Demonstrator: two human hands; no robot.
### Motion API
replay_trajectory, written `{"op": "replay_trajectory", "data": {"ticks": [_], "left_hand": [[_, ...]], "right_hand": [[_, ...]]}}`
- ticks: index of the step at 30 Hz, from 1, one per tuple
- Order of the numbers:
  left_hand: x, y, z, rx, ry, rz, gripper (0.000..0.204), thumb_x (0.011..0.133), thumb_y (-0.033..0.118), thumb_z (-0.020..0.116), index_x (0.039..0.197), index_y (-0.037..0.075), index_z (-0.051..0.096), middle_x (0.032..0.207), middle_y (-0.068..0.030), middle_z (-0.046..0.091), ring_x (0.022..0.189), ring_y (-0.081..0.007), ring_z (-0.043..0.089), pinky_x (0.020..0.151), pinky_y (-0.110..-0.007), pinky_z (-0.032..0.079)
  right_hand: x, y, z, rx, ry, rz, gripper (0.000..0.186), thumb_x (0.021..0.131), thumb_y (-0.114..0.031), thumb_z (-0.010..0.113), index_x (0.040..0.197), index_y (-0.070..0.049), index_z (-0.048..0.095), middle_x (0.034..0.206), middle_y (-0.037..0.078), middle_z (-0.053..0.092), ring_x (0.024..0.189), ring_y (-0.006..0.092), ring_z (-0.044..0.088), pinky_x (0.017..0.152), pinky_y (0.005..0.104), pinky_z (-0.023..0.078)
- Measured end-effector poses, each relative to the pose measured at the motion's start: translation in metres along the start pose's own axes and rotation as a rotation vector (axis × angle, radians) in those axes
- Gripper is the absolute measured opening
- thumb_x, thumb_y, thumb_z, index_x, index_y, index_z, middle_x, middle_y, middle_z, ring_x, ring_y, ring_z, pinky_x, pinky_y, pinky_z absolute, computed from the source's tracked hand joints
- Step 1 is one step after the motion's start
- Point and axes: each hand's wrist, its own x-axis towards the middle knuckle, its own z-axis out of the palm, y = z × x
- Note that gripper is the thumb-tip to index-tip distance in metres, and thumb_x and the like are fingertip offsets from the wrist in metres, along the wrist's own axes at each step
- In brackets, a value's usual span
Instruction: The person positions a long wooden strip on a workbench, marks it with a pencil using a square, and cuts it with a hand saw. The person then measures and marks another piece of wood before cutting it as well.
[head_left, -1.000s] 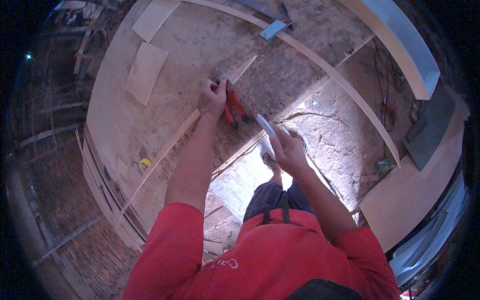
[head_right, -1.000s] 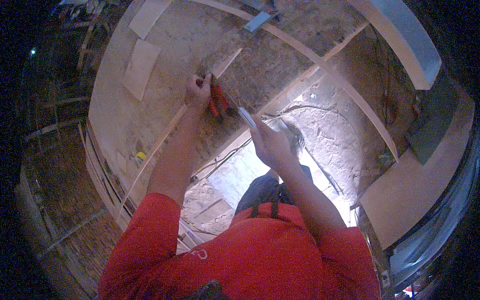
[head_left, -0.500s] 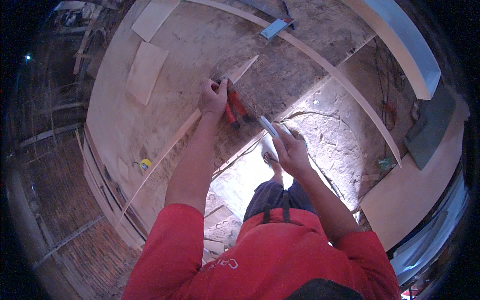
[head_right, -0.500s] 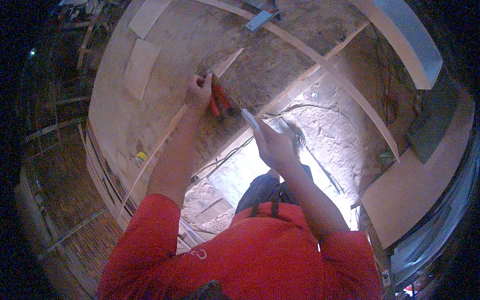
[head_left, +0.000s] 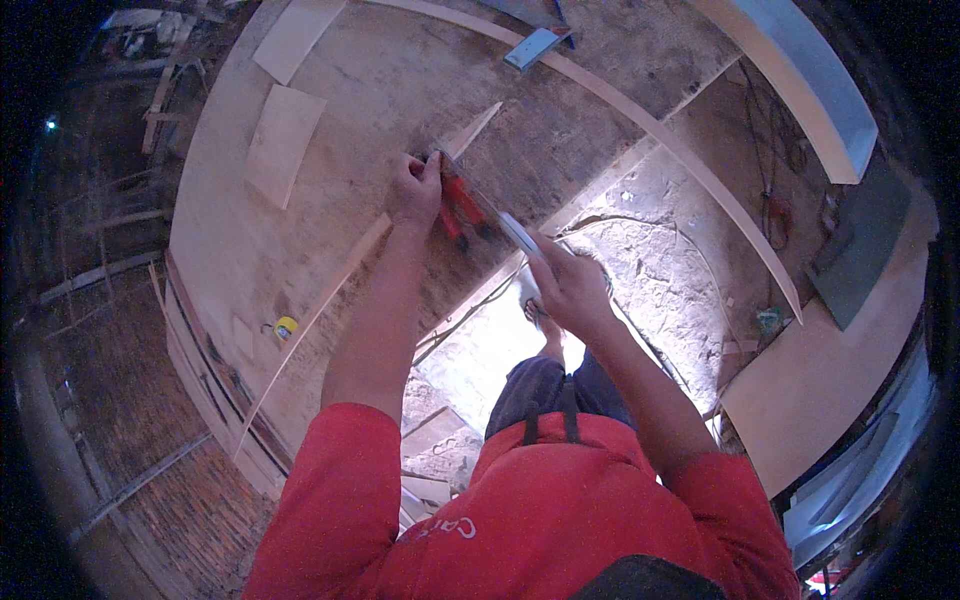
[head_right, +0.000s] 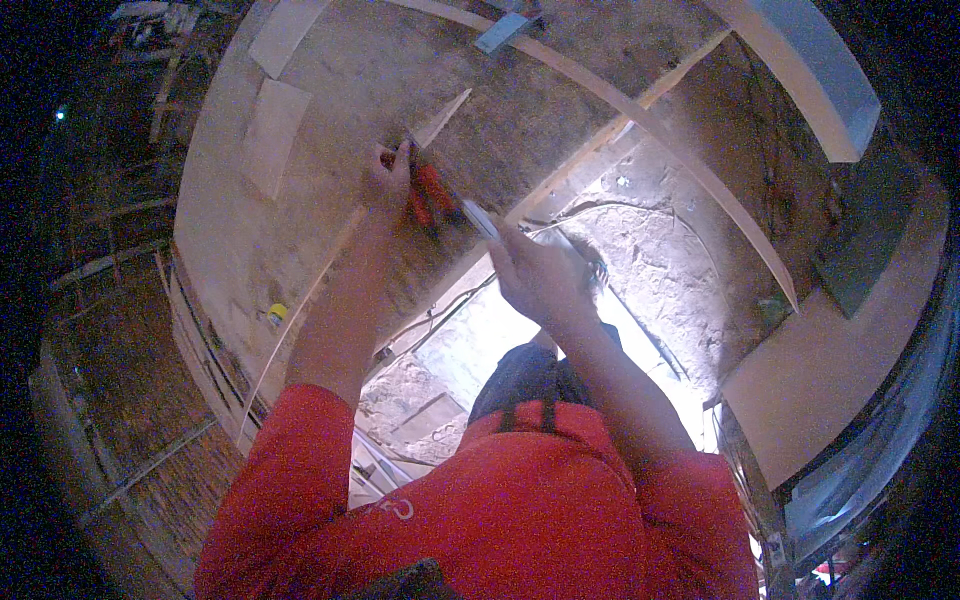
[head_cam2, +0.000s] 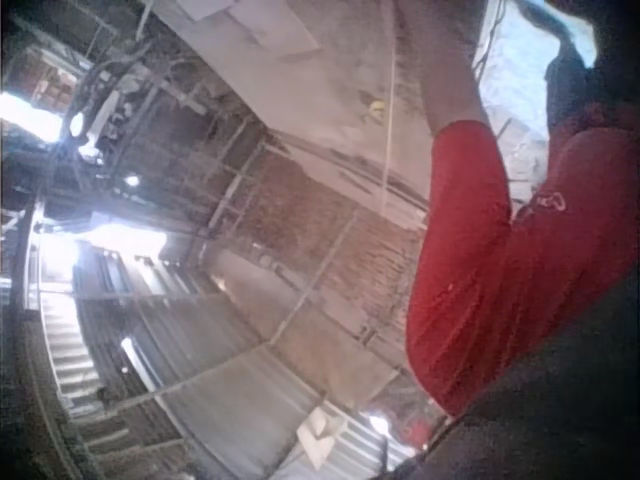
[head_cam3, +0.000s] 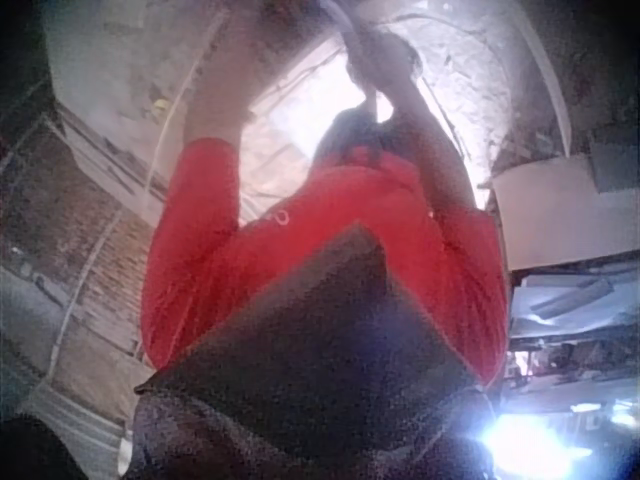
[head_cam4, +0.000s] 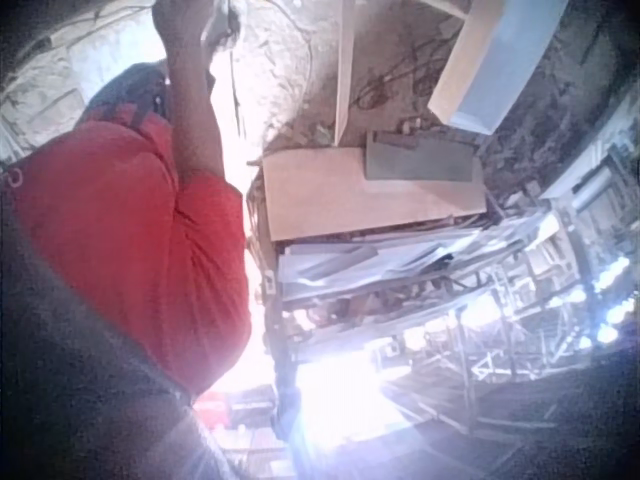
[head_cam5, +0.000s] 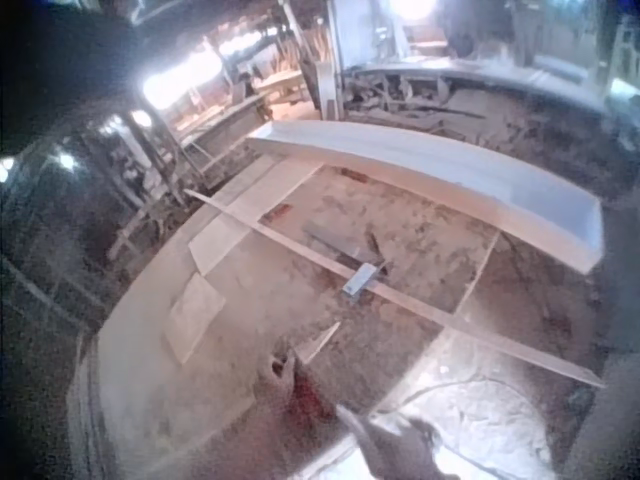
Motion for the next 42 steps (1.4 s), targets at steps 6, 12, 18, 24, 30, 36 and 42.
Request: {"op": "replay_trajectory", "data": {"ticks": [6, 12, 18, 24, 30, 36, 42], "left_hand": [[0.001, -0.008, -0.003, 0.012, -0.007, 0.018, 0.043, 0.091, 0.047, 0.075, 0.087, 0.007, 0.059, 0.084, -0.0133, 0.069, 0.081, -0.0363, 0.068, 0.075, -0.048, 0.051], [-0.004, 0.003, -0.008, -0.043, -0.04, -0.06, 0.046, 0.089, 0.051, 0.076, 0.087, 0.007, 0.06, 0.082, -0.014, 0.068, 0.08, -0.037, 0.068, 0.075, -0.048, 0.051], [-0.004, 0.004, -0.014, -0.038, 0.004, 0.025, 0.048, 0.088, 0.053, 0.076, 0.087, 0.007, 0.06, 0.083, -0.014, 0.069, 0.082, -0.037, 0.068, 0.077, -0.048, 0.052], [-0.004, -0.002, -0.008, -0.079, 0.0, 0.013, 0.049, 0.086, 0.054, 0.075, 0.087, 0.007, 0.06, 0.086, -0.0153, 0.069, 0.084, -0.0375, 0.068, 0.077, -0.048, 0.051], [0.006, 0.002, -0.008, -0.196, -0.122, -0.084, 0.05, 0.082, 0.056, 0.077, 0.091, 0.009, 0.063, 0.087, -0.0142, 0.069, 0.084, -0.0385, 0.068, 0.078, -0.05, 0.051], [-0.003, -0.009, 0.006, -0.104, 0.2, 0.082, 0.044, 0.081, 0.041, 0.081, 0.101, 0.007, 0.062, 0.101, -0.0155, 0.067, 0.098, -0.0397, 0.064, 0.084, -0.053, 0.05], [-0.109, 0.023, -0.063, -0.315, 0.42, 0.351, 0.033, 0.084, 0.021, 0.079, 0.106, 0.003, 0.061, 0.105, -0.0202, 0.063, 0.103, -0.0422, 0.059, 0.088, -0.053, 0.048]], "right_hand": [[0.01, 0.007, 0.019, 0.107, 0.02, -0.035, 0.048, 0.105, -0.045, 0.05, 0.145, -0.021, 0.059, 0.077, 0.026, 0.07, 0.075, 0.0446, 0.072, 0.07, 0.0522, 0.057], [-0.003, 0.008, 0.011, 0.104, 0.019, -0.043, 0.044, 0.104, -0.032, 0.059, 0.142, -0.009, 0.062, 0.094, 0.025, 0.075, 0.085, 0.0353, 0.077, 0.077, 0.0415, 0.058], [0.008, -0.002, 0.011, 0.075, -0.02, 0.015, 0.043, 0.104, -0.029, 0.059, 0.143, -0.009, 0.061, 0.097, 0.025, 0.075, 0.087, 0.0404, 0.076, 0.08, 0.0438, 0.058], [-0.097, 0.054, -0.014, 0.185, 0.007, -0.003, 0.047, 0.105, -0.022, 0.058, 0.146, 0.002, 0.056, 0.09, 0.012, 0.071, 0.084, 0.0142, 0.064, 0.075, 0.0329, 0.053], [-0.186, 0.056, -0.057, 0.108, 0.21, 0.141, 0.048, 0.103, -0.02, 0.057, 0.145, 0.004, 0.056, 0.075, -0.004, 0.056, 0.068, 0.0056, 0.048, 0.059, 0.0261, 0.041], [-0.207, 0.06, -0.085, 0.175, 0.393, 0.067, 0.053, 0.101, -0.026, 0.057, 0.146, 0.002, 0.057, 0.065, -0.007, 0.046, 0.055, 0.0049, 0.042, 0.051, 0.0256, 0.035], [-0.13, 0.05, -0.125, 0.177, 0.463, -0.185, 0.052, 0.102, -0.025, 0.056, 0.145, 0.003, 0.057, 0.071, -0.005, 0.051, 0.059, 0.0052, 0.043, 0.054, 0.025, 0.037]]}}
